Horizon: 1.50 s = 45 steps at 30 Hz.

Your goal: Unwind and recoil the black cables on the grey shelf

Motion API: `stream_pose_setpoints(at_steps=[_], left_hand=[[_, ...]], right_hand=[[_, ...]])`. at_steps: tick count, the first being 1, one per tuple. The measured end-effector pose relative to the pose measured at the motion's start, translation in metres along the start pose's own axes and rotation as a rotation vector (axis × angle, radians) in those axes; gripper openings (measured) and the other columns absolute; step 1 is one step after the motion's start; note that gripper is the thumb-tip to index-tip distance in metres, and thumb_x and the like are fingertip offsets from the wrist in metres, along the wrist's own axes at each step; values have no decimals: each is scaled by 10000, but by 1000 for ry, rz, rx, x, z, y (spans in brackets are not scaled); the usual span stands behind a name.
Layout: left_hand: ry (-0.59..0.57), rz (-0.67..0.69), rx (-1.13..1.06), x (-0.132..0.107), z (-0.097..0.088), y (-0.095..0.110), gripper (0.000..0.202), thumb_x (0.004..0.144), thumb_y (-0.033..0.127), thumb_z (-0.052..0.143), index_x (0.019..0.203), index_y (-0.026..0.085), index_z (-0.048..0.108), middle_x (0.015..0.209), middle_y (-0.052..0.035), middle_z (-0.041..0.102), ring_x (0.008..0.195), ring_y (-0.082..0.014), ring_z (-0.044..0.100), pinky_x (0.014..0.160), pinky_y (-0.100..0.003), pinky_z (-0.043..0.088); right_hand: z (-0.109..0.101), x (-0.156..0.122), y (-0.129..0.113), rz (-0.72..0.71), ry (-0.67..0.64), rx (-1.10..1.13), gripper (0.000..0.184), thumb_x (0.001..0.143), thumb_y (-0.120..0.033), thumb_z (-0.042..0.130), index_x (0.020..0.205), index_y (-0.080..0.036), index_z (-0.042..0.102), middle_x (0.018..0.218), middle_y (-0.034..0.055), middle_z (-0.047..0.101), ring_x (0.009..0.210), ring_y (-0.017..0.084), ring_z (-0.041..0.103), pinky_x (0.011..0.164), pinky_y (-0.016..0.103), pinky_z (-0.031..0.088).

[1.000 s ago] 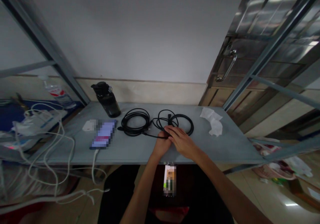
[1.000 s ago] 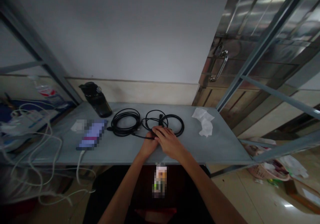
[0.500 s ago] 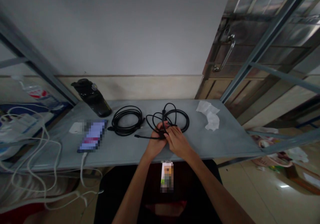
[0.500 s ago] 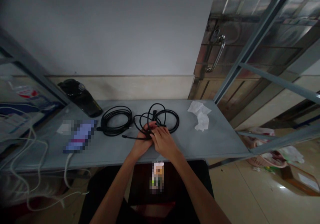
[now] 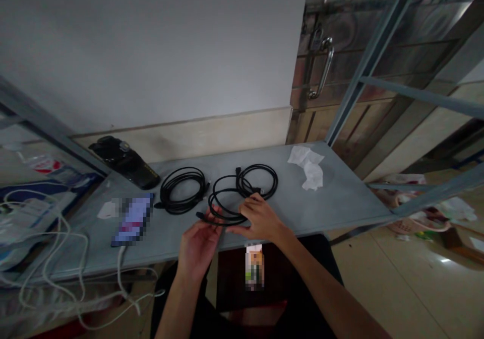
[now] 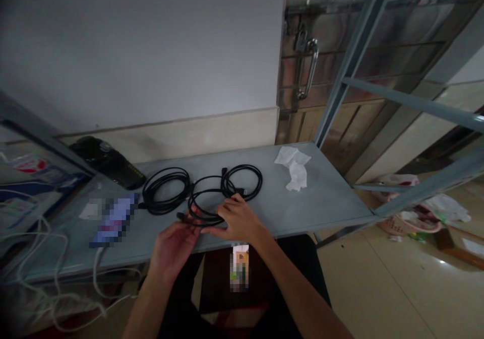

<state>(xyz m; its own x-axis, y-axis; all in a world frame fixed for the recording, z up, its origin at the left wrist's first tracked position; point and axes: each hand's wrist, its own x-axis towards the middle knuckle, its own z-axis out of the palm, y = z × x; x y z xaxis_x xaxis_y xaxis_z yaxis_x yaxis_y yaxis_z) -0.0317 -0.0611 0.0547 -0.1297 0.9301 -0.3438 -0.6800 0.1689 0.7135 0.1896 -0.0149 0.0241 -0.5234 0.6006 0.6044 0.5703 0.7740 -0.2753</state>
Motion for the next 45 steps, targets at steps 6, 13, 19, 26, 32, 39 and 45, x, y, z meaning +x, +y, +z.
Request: stream_pose_setpoints(at_steps=[6,13,19,26,32,39,45], left_hand=[[-21,-26,-87,-28,29,9,166,931,347,771,972,188,796,821,-40,674,769,-179,688,826,-359,694],[-54,107,266,-22,52,13,649,688,557,1078,1116,157,798,663,105,420,554,-86,420,530,-223,465],[-102,210,394,-25,52,14,816,779,854,896,1191,163,759,774,35,586,629,-122,543,547,-247,481],[-103,308,473,-11,49,5,578,777,525,1015,1152,189,733,768,47,616,647,-119,534,577,-232,506],[-96,286,685,-2,28,13,621,826,627,962,1174,196,681,802,-29,749,674,-248,765,570,-322,619],[-112,254,700,-2,13,20,589,871,676,887,1124,228,600,807,13,749,420,-201,668,401,-326,566],[-50,417,609,22,-7,50,496,833,595,926,986,224,633,752,-1,741,475,-186,654,448,-314,564]], right_hand=[[12,-9,8,-87,53,-62,128,1010,-316,751,944,-223,692,890,48,745,876,233,677,952,425,475],[-1,-6,4,-133,-99,-151,84,1031,-281,767,983,-220,735,918,70,772,1008,276,654,1047,484,454],[5,-3,1,-140,-31,-166,143,1126,-265,683,1037,-218,785,955,64,793,1027,258,646,1100,502,440],[9,-8,6,-81,-2,-150,96,1052,-194,725,967,-233,749,988,72,760,1111,280,624,1138,520,443],[-3,-4,-1,95,193,-138,39,1057,-254,744,1043,-219,754,1293,131,720,1230,318,600,1101,535,500],[-3,0,-5,149,340,-113,270,1051,-230,739,1317,-184,745,1510,201,576,1426,352,552,1192,540,555],[-2,1,-2,211,342,-64,582,1085,-217,654,1655,-194,538,1559,208,569,1444,341,559,1223,538,556]])
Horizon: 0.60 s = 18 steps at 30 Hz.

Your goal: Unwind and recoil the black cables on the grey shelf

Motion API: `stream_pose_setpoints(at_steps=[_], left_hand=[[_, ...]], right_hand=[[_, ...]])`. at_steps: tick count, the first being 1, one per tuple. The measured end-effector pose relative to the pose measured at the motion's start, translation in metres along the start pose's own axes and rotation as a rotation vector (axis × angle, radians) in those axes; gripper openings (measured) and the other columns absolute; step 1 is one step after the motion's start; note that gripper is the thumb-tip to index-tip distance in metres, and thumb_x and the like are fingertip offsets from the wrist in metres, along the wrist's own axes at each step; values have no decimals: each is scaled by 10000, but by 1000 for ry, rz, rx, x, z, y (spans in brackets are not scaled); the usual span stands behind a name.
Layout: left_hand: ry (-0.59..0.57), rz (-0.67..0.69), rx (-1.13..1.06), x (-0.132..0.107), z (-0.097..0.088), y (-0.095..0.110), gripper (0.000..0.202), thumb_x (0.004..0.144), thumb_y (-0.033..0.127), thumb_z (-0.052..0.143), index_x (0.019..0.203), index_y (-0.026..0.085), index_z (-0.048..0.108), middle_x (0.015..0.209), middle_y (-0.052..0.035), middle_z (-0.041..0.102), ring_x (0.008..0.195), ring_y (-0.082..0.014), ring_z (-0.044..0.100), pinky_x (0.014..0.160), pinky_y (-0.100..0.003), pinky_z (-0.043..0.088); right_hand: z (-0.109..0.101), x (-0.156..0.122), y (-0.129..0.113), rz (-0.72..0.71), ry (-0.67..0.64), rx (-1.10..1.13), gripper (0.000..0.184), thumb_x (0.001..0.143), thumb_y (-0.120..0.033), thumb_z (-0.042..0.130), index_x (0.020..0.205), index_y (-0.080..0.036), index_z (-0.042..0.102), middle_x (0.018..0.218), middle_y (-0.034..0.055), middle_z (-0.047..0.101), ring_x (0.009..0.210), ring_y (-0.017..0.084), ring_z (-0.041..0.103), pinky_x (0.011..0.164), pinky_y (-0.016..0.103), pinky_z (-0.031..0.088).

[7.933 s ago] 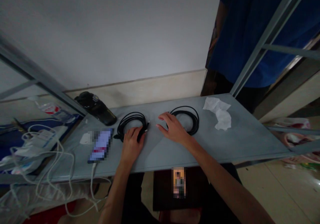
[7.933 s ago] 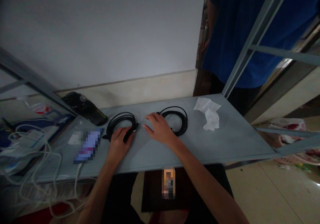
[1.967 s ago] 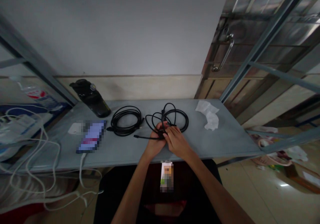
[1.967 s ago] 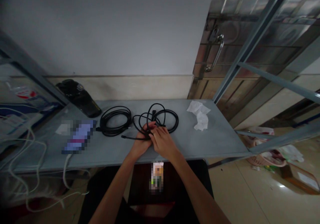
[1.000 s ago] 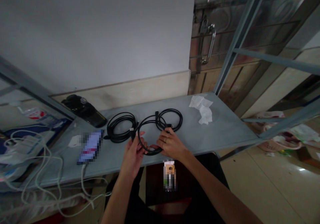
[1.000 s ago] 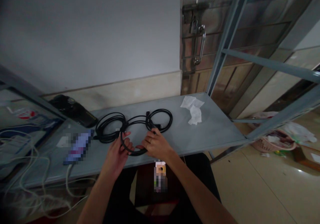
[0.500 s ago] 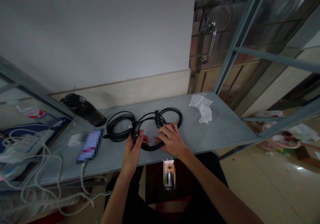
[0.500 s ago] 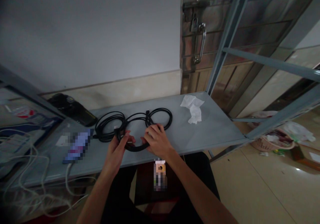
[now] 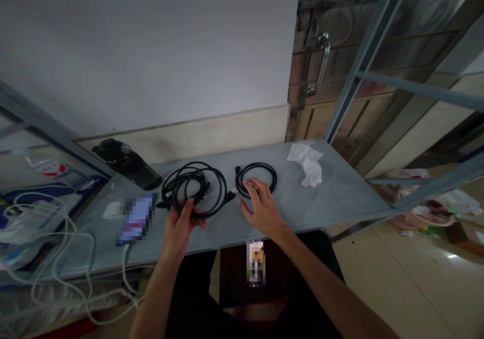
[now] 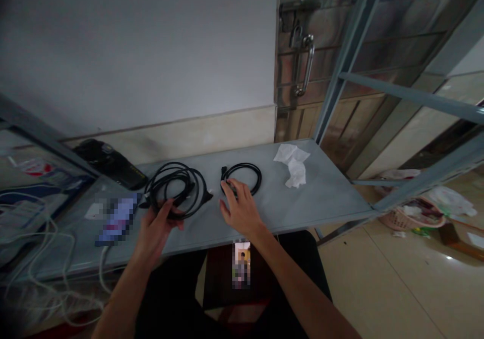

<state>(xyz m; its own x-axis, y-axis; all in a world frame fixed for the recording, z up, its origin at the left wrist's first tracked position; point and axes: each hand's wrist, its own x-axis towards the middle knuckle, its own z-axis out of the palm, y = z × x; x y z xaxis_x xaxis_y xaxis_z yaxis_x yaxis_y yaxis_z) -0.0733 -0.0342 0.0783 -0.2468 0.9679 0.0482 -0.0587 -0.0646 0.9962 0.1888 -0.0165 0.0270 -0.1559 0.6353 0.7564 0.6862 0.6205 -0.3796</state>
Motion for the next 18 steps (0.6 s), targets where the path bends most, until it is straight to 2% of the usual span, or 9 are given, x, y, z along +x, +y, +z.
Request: stream_pose_setpoints(at_steps=[4,8,10,13,16,18], left_hand=[[111,20,47,38,-38,-4,429,826,546,889,961,230,631,741,-11,745,474,-197,651,460,-329,569],[204,-75,166,64,-64,-8,376,814,528,832,903,224,628,710,-24,740,436,-208,626,437,-346,553],[230,-106,181,70,-69,-9,343,795,492,818,880,223,623,700,-29,728,439,-210,616,444,-358,555],[236,-58,283,72,-71,-10,319,781,475,798,890,224,635,712,-35,716,464,-222,611,451,-381,562],[257,10,414,73,-74,-12,389,806,566,815,893,232,635,741,-37,710,494,-236,618,457,-385,551],[273,39,526,75,-76,-16,475,828,652,816,965,227,654,770,-46,716,564,-275,672,532,-410,590]], right_hand=[[2,4,2,82,-70,-45,455,1111,-242,620,1560,-167,604,1453,189,644,1367,342,585,1210,543,544],[7,5,5,165,-185,-161,435,1094,-375,720,1460,-150,652,1427,197,668,1303,373,603,1145,571,542],[9,5,6,182,-237,-212,472,1078,-440,757,1434,-145,662,1410,198,680,1285,385,605,1124,575,536],[11,5,7,183,-296,-258,449,1074,-439,763,1404,-148,678,1369,185,696,1271,387,604,1111,568,528],[12,5,9,189,-323,-267,375,1083,-376,737,1386,-161,691,1368,180,692,1281,374,602,1120,551,520],[13,6,10,198,-320,-256,390,1087,-352,722,1422,-159,679,1412,189,673,1312,367,597,1136,542,517]])
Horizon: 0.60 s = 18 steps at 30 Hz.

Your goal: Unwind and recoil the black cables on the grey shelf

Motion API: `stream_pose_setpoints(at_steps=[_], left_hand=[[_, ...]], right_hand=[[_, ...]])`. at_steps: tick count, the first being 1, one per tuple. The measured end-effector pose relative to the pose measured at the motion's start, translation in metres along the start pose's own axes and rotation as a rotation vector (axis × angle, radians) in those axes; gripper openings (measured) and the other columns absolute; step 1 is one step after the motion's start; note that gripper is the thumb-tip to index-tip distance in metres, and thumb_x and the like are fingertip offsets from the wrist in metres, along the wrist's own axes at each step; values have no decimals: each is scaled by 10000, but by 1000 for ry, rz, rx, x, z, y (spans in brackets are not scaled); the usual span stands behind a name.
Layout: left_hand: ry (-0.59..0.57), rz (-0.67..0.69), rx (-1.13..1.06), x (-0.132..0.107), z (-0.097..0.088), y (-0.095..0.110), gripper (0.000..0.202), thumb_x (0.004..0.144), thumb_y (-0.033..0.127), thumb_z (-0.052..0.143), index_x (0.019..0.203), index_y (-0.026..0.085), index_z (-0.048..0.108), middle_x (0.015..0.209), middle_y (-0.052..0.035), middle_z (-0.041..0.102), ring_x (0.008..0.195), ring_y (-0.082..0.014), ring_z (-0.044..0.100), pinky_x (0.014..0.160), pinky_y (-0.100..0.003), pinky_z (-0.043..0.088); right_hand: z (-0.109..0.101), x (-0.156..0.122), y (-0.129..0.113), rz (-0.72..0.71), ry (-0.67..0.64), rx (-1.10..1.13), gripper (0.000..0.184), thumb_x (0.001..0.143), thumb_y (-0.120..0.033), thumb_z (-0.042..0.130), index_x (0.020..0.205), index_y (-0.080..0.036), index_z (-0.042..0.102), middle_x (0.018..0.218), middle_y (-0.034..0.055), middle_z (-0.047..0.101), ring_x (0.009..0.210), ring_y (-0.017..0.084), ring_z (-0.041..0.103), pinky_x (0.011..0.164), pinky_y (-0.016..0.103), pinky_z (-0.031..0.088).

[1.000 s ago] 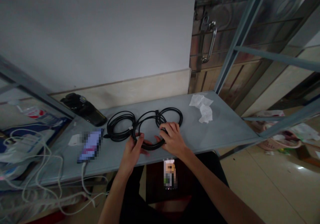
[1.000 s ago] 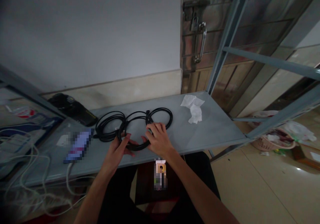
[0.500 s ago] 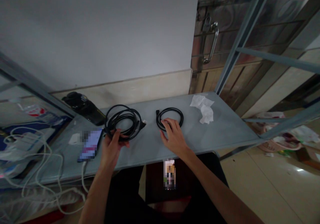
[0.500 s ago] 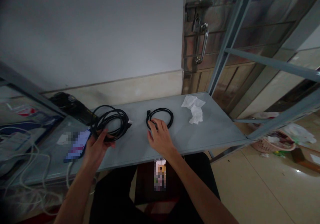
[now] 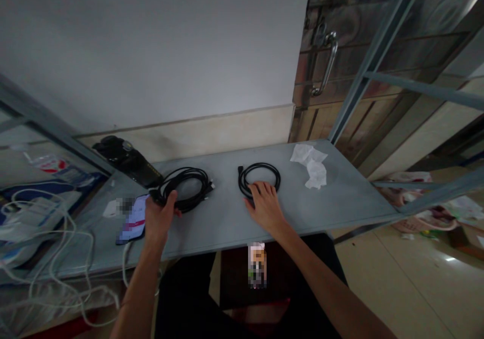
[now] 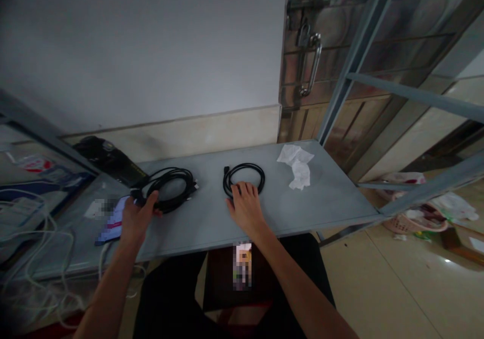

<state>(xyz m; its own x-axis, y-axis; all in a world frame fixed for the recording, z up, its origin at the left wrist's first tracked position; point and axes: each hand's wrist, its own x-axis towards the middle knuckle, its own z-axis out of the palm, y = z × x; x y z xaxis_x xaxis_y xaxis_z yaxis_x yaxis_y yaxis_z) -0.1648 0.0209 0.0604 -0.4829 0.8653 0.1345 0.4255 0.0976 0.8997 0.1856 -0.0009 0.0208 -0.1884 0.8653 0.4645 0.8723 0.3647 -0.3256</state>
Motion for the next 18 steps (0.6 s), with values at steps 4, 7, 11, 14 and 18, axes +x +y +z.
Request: stream_pose_setpoints(at_steps=[4,7,11,14,18], left_hand=[[142,191,303,-4,5,-8,846,870,737,749,1401,89,636,1253,-246,765,1216,-460,735,1064,-603,617],[249,375,504,-19,13,-7,1026,951,741,675,1648,17,472,1690,-366,469,1602,-529,424,1309,-722,355],[51,632,608,-38,22,-4,693,1062,656,605,1569,183,635,1644,-234,592,1546,-460,507,1306,-654,351],[-128,689,641,-42,27,-5,526,1092,587,584,1442,220,723,1371,-175,775,1370,-415,629,1248,-602,392],[-113,711,628,-37,33,-8,422,1088,496,621,1385,234,767,1350,-169,803,1334,-421,644,1276,-633,293]], right_hand=[[2,1,1,9,-5,19,443,1102,-337,687,1500,-149,639,1483,203,645,1369,371,577,1169,549,504],[2,1,1,14,-32,5,388,1121,-319,653,1470,-150,653,1412,191,675,1326,372,583,1157,546,506],[1,1,1,23,-57,-34,308,1132,-295,634,1399,-148,679,1328,172,688,1243,361,595,1108,518,516],[1,1,0,25,-71,-64,243,1137,-311,641,1315,-155,697,1281,159,696,1195,355,611,1072,508,518],[0,1,0,28,-78,-82,218,1134,-372,679,1194,-165,710,1215,148,709,1162,354,626,1037,501,517]])
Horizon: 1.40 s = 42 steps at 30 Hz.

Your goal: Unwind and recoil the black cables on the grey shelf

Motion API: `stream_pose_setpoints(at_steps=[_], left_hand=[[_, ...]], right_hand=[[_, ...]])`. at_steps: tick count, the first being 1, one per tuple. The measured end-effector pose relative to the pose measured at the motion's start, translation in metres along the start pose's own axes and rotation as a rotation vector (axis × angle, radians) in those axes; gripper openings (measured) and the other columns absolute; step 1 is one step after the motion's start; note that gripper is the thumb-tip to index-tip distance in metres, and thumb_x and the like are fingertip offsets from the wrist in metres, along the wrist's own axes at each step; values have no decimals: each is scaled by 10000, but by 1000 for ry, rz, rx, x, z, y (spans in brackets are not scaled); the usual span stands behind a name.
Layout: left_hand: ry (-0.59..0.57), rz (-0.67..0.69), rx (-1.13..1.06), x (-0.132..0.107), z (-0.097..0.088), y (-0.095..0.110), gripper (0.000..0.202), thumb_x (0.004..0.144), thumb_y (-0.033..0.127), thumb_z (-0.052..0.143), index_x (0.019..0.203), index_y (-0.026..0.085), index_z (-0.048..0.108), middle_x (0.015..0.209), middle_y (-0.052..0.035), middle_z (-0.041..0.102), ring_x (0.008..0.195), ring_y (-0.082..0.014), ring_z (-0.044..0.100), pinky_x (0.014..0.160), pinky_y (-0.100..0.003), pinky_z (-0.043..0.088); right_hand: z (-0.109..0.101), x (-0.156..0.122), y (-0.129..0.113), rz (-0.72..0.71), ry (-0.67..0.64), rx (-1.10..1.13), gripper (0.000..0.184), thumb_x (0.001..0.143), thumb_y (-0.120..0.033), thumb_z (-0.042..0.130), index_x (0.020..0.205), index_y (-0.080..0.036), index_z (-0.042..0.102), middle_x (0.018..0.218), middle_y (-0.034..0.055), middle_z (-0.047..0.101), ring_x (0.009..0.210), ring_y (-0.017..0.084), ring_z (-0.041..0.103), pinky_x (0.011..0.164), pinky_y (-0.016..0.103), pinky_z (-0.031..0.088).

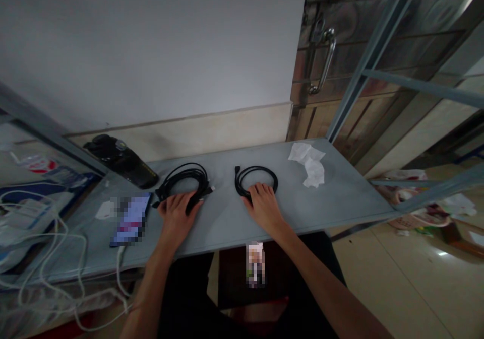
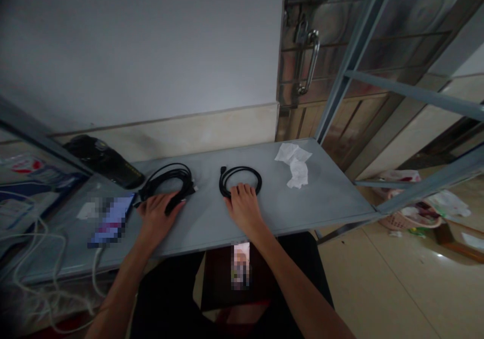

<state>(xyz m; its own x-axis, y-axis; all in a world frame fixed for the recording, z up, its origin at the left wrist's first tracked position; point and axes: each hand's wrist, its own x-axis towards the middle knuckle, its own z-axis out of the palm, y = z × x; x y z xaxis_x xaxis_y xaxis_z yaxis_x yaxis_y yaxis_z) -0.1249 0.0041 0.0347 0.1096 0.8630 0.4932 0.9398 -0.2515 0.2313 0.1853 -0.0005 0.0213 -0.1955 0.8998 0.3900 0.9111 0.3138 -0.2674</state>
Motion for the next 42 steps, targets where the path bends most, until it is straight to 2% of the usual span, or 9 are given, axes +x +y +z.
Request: stream_pose_setpoints(at_steps=[3,6,12,18,22,28,32,38,42], left_hand=[[61,-9,-19,6,4,1,353,1062,478,671,1305,256,801,1269,-159,832,1295,-440,674,1301,-680,203],[91,-31,-10,11,6,9,336,1066,474,665,1276,251,805,1249,-166,828,1268,-446,682,1302,-697,190],[166,-23,-90,11,4,58,437,1066,459,700,1446,245,728,1456,-178,732,1409,-436,592,1315,-664,237],[86,95,-448,9,20,99,253,1093,332,661,1307,248,766,1295,-147,753,1263,-351,687,1180,-541,498],[19,81,-590,14,31,110,165,1088,303,659,1201,255,770,1166,-113,772,1137,-315,725,1107,-501,558],[-93,-12,-762,14,31,118,183,1064,367,721,1199,253,768,1135,-97,796,1069,-295,751,1024,-462,588],[-206,-148,-1002,14,28,113,392,1032,489,788,1336,245,744,1115,-84,818,1057,-283,780,1039,-445,599],[-192,-361,-1175,14,31,97,554,1013,596,803,1425,229,751,1216,-105,827,1139,-288,783,1073,-432,591],[-191,-379,-1216,13,34,93,580,995,583,835,1447,229,750,1146,-101,831,1123,-295,784,1070,-445,584]], right_hand=[[0,0,-1,3,10,-6,242,1133,-401,689,1163,-161,704,1199,150,713,1150,358,630,1019,504,520],[0,-1,-1,-9,22,-9,230,1148,-392,659,1145,-165,693,1175,149,721,1138,358,637,1010,502,521],[3,0,0,-26,30,5,189,1158,-371,643,1151,-184,672,1142,148,751,1114,346,663,984,488,533],[-1,1,-1,-43,-9,-13,240,1143,-406,678,1130,-167,696,1139,149,759,1141,364,676,1000,508,534],[-2,1,-3,-43,6,-40,224,1168,-363,615,1103,-160,684,1122,165,753,1119,371,683,971,508,536],[-2,1,-3,-19,40,48,259,1222,-369,492,1104,-185,631,996,124,760,959,307,740,892,433,557],[-6,-3,-2,-84,73,196,311,1244,-420,417,1117,-207,604,988,98,760,929,269,757,855,384,574],[-12,-10,-2,-216,57,366,340,1247,-467,396,1145,-223,609,1016,86,769,947,237,768,872,364,595],[-14,-11,-3,-251,31,398,313,1243,-454,411,1212,-222,620,1039,85,781,956,231,772,874,362,602]])
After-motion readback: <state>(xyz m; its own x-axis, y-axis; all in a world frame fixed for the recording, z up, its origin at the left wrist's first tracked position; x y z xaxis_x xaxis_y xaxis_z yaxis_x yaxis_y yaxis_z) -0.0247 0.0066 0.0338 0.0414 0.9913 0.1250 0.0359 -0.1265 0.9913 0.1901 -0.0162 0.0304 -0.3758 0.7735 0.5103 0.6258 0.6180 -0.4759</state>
